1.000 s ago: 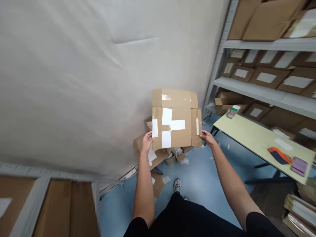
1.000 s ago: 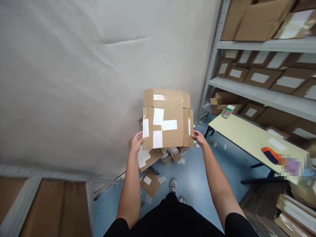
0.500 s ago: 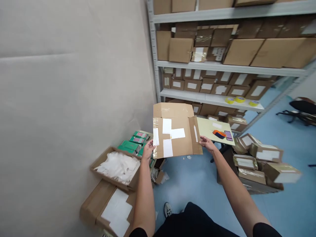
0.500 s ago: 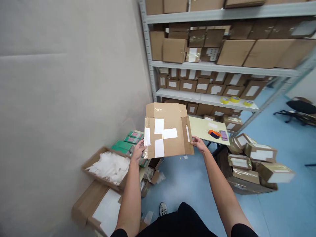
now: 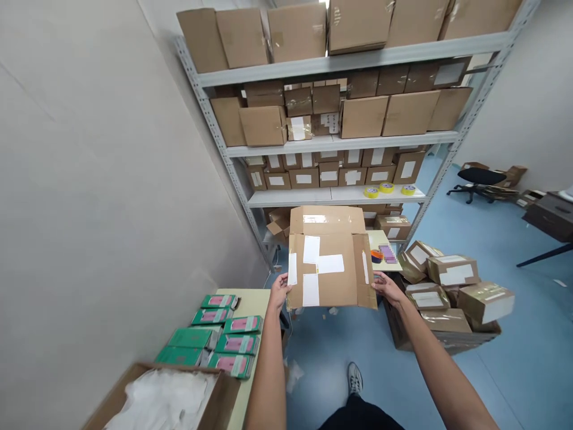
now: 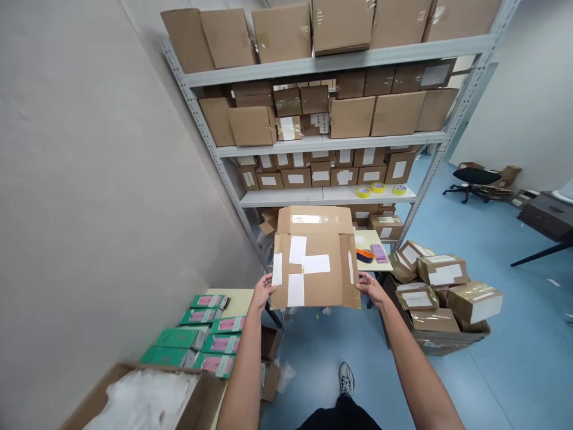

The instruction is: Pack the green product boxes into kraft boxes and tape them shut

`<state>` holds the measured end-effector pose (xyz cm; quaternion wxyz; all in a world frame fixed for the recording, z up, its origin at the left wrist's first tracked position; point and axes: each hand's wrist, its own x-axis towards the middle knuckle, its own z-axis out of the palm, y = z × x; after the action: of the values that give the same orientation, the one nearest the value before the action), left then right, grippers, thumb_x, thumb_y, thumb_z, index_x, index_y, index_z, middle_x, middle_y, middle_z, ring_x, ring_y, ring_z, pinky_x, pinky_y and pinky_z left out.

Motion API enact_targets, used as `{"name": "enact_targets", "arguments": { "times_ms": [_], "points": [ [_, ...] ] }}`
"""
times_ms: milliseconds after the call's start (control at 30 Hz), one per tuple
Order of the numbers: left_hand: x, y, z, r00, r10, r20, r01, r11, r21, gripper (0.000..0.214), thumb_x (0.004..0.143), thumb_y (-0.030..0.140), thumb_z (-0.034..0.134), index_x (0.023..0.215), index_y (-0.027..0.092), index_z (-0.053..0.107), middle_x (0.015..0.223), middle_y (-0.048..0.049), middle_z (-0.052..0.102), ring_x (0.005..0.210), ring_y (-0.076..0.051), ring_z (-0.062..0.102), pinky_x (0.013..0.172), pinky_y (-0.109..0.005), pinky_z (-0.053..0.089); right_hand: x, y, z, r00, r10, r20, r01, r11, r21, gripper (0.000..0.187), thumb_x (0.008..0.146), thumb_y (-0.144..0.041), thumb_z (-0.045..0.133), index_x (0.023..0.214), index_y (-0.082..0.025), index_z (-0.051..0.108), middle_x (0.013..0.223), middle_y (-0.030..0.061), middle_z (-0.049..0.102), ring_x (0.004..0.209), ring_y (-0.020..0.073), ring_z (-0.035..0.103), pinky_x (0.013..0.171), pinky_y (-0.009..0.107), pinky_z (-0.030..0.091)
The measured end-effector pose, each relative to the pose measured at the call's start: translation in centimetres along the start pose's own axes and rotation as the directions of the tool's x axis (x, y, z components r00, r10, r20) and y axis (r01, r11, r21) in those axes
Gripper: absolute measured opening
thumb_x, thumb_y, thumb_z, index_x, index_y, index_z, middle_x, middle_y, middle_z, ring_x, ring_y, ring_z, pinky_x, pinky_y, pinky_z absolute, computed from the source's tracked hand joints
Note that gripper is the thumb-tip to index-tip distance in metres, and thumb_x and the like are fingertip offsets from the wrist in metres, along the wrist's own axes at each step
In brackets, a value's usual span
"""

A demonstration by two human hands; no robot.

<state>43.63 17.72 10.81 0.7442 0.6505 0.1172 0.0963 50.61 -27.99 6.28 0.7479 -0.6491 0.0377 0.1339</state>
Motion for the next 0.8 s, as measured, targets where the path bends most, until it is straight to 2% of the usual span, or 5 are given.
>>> {"name": "enact_targets", "arguments": {
  "times_ms": [167, 333, 500, 633, 800],
  "points": [
    [4.5, 0.3, 3.6, 1.0, 0.005, 0.017, -0.006, 0.998, 0.06, 0.049, 0.055, 0.02, 0.081, 0.102, 0.021, 0.07, 0.108, -0.0095, 0.077, 0.097, -0.024, 0.074, 0.098, -0.042, 0.055, 6.1, 0.1, -2.8, 0.999, 0.038, 0.034, -0.04, 0.998, 0.056, 0.062, 0.051, -0.036, 0.091, 0.107, -0.029, 0.065, 0.081, -0.0003, 0.07, 0.076, 0.0235, 0.07, 0.073, 0.036, 0.054],
    [7.5, 0.6, 5.7, 0.999, -0.006, -0.044, 0.013, 0.987, 0.163, 0.049, 0.055, 0.023, 0.082, 0.103, 0.022, 0.071, 0.105, -0.0093, 0.077, 0.095, -0.026, 0.074, 0.094, -0.043, 0.058, 10.9, 1.8, -3.4, 0.995, 0.085, 0.061, -0.092, 0.989, 0.117, 0.06, 0.051, -0.031, 0.089, 0.106, -0.031, 0.066, 0.078, -0.0023, 0.07, 0.079, 0.0237, 0.072, 0.075, 0.036, 0.055],
    [10.3, 0.9, 7.5, 0.997, -0.073, -0.017, 0.075, 0.977, 0.2, 0.05, 0.057, 0.023, 0.081, 0.106, 0.021, 0.072, 0.099, -0.0082, 0.077, 0.087, -0.024, 0.074, 0.088, -0.041, 0.059, 14.2, 5.2, -3.3, 0.984, 0.18, -0.013, -0.178, 0.98, 0.09, 0.058, 0.05, -0.031, 0.083, 0.105, -0.032, 0.068, 0.077, -0.0017, 0.07, 0.079, 0.0253, 0.072, 0.072, 0.036, 0.054],
    [14.1, 1.6, 8.8, 0.995, -0.087, 0.041, 0.077, 0.976, 0.205, 0.053, 0.059, 0.025, 0.082, 0.111, 0.018, 0.074, 0.098, -0.0087, 0.077, 0.085, -0.021, 0.072, 0.086, -0.037, 0.058, 17.0, 7.7, -2.5, 0.959, 0.278, -0.053, -0.27, 0.956, 0.116, 0.054, 0.046, -0.029, 0.081, 0.098, -0.031, 0.069, 0.071, -0.0022, 0.069, 0.072, 0.0243, 0.07, 0.069, 0.035, 0.052],
    [19.9, 2.5, 11.0, 1.0, 0.009, 0.024, -0.013, 0.987, 0.158, 0.052, 0.064, 0.026, 0.078, 0.115, 0.016, 0.077, 0.097, -0.0089, 0.077, 0.084, -0.02, 0.07, 0.083, -0.034, 0.056, 20.8, 8.5, -0.2, 0.941, 0.326, -0.093, -0.321, 0.945, 0.071, 0.049, 0.048, -0.028, 0.074, 0.097, -0.029, 0.069, 0.072, -0.0014, 0.071, 0.075, 0.0249, 0.072, 0.073, 0.038, 0.055]
  ]
}}
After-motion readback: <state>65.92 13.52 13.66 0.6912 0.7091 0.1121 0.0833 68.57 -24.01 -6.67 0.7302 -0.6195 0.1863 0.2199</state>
